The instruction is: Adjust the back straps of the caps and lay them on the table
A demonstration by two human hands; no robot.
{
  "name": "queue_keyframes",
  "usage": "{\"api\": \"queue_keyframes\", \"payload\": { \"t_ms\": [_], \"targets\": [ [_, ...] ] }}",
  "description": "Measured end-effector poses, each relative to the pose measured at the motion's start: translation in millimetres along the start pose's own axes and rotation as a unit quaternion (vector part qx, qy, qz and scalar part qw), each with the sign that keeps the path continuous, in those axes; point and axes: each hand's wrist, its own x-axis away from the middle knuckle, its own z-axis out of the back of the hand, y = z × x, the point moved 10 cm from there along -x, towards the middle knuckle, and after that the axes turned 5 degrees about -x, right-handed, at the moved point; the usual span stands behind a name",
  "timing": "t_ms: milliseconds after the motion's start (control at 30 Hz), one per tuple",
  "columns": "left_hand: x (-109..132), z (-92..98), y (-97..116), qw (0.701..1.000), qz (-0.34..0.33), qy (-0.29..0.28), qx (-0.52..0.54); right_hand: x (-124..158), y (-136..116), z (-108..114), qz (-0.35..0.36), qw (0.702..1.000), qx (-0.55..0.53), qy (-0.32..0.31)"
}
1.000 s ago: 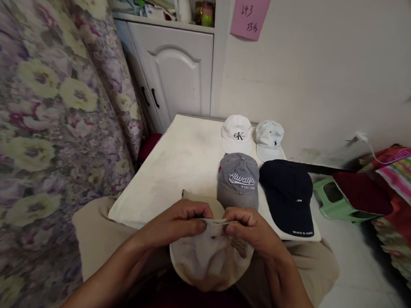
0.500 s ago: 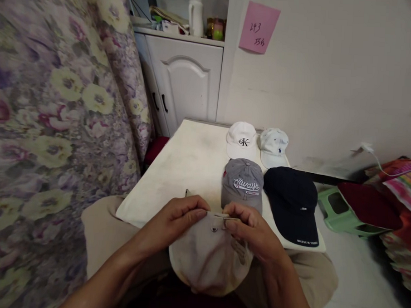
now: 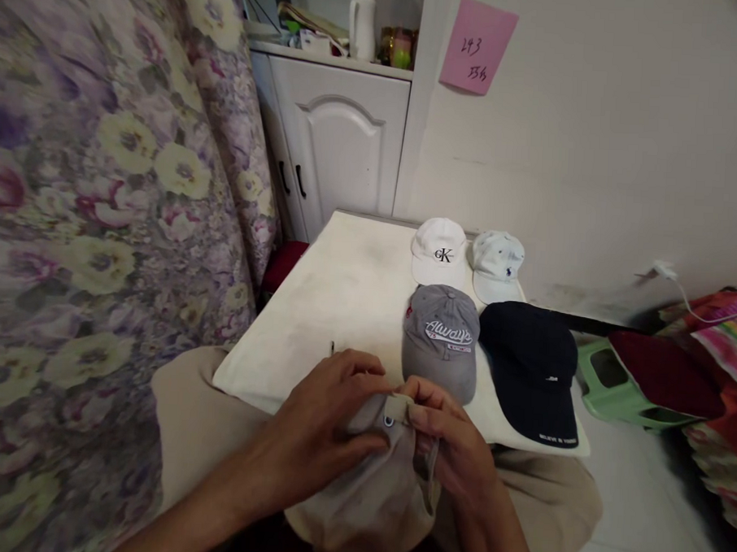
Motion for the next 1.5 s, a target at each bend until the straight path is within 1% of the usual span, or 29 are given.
{"api": "queue_keyframes", "payload": {
  "t_ms": [67, 133, 233, 300, 367, 467, 600, 733, 767, 833, 900, 967, 1067, 1233, 1300, 1367, 1500],
  "targets": [
    [4.6, -0.6, 0.0, 0.997, -0.02, 0.03, -0.064, -1.0, 1.2, -1.7, 0.0, 1.0, 0.005, -0.001],
    [10.0, 1.3, 0.7, 0.987, -0.046, 0.076, -0.137, -2.3, 2.3, -0.9, 0.003, 1.0, 0.01, 0.006],
    [22.2, 4.9, 9.3, 0.954, -0.102, 0.152, -0.239, -3.7, 4.5, 2.2, 0.008, 1.0, 0.008, 0.016],
    [30.1, 3.2, 15.0, 0.938, -0.133, 0.17, -0.27, -4.2, 6.5, 5.2, 0.006, 1.0, -0.001, 0.026],
    [34.3, 0.1, 16.3, 0.937, -0.143, 0.159, -0.275, -4.5, 8.3, 6.1, 0.001, 0.999, -0.021, 0.032],
    [34.3, -1.8, 13.0, 0.947, -0.124, 0.126, -0.269, -5.0, 6.4, 1.4, 0.004, 0.998, -0.053, 0.023],
    [31.5, 0.2, 12.9, 0.956, -0.11, 0.104, -0.252, -4.1, 1.4, -5.8, 0.013, 0.997, -0.072, 0.013],
    [29.0, -7.4, 12.3, 0.964, -0.113, 0.054, -0.234, -2.0, 4.3, -11.0, -0.001, 0.996, -0.084, -0.005],
    [28.8, -8.8, 13.1, 0.965, -0.118, 0.049, -0.23, -1.6, 5.3, -11.4, -0.002, 0.996, -0.085, -0.008],
    [28.6, -8.7, 15.7, 0.964, -0.128, 0.059, -0.227, -1.0, 7.0, -11.8, -0.003, 0.996, -0.084, -0.013],
    [28.8, -5.9, 18.6, 0.963, -0.132, 0.086, -0.22, -0.4, 7.1, -12.8, 0.0, 0.997, -0.079, -0.019],
    [28.2, -4.6, 17.7, 0.968, -0.117, 0.098, -0.201, 0.3, 5.8, -14.2, 0.004, 0.998, -0.063, -0.023],
    [26.7, -5.4, 12.2, 0.978, -0.085, 0.091, -0.17, 1.2, 2.5, -13.5, 0.013, 1.0, -0.019, -0.015],
    [24.5, -3.0, 6.3, 0.982, -0.083, 0.092, -0.144, 1.7, 0.3, -10.5, 0.023, 0.999, 0.021, -0.002],
    [23.0, -2.8, 1.6, 0.984, -0.075, 0.086, -0.138, 1.7, -4.4, -9.7, 0.047, 0.998, 0.046, 0.006],
    [22.0, -2.8, -2.9, 0.987, -0.061, 0.078, -0.129, 2.3, -13.7, -10.1, 0.088, 0.992, 0.091, 0.014],
    [22.2, -1.3, -5.0, 0.991, -0.047, 0.072, -0.1, 5.2, -34.2, -18.7, 0.168, 0.967, 0.193, -0.005]
  ]
}}
